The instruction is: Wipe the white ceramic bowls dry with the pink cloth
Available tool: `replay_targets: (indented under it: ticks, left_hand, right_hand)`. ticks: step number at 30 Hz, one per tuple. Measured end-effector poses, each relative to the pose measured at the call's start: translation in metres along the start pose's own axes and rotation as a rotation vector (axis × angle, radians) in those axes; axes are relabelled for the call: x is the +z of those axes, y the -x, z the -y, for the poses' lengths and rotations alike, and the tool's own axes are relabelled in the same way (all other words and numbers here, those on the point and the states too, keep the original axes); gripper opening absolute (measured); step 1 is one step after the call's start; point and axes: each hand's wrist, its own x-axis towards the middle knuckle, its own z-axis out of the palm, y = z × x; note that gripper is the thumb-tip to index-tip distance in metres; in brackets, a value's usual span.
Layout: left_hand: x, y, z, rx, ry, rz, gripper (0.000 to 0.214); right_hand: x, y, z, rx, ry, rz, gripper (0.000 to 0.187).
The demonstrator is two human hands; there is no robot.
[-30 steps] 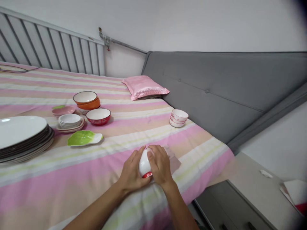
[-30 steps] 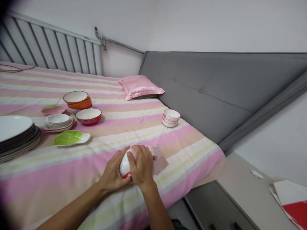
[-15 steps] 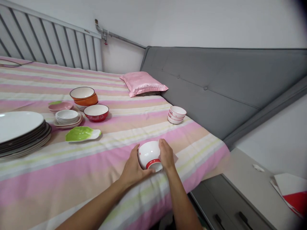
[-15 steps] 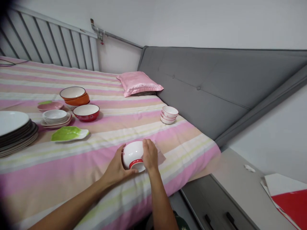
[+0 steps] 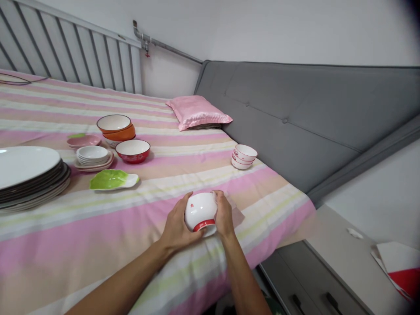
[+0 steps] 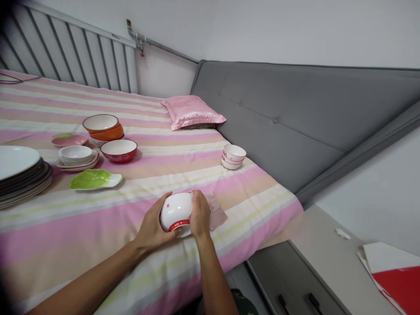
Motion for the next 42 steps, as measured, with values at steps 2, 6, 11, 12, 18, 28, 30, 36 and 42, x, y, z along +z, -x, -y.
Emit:
replay_targets:
  ticks: [2,6,11,12,18,28,30,36,42]
  left_hand:
    - [-0.001,0.001,0.0,0.031,-0.028,0.003,0.092]
    - [0.0,0.002,-0.001,0.068,-0.036,0.033,0.093]
    - [0.003,0.003,0.003,0.135,0.001,0.064,0.093]
    - [0.003,0.003,0.005,0.139,0.004,0.073,0.091]
    - [0.007,0.0,0.007,0.12,0.037,0.102,0.075]
    - [0.004,0.002,-0.001,0.105,-0.022,0.067,0.103]
    - [0.004,0.002,0.0,0.163,-0.078,0.083,0.098]
    - [0.001,0.0,-0.001,0.191,-0.141,0.147,0.085]
    - [-0.002,0.0,-0.003,0.148,-0.008,0.115,0.078]
  right_hand:
    - [-0.004,0.002,0.012,-0.03,0.03,0.015,0.049]
    - [-0.008,0.009,0.034,-0.181,0.243,0.068,0.045]
    - [0.0,0.02,0.051,-0.309,0.477,0.112,0.039]
    - [0.003,0.021,0.053,-0.331,0.501,0.12,0.039]
    - [0.008,0.02,0.055,-0.359,0.547,0.146,0.034]
    - [-0.011,0.005,0.034,-0.135,0.152,0.15,0.046]
    - [-0.014,0.004,0.029,-0.073,0.018,0.183,0.048]
    - [-0.015,0.008,0.039,-0.099,-0.075,0.252,0.053]
    - [-0.013,0.006,0.046,-0.115,-0.277,0.169,0.053]
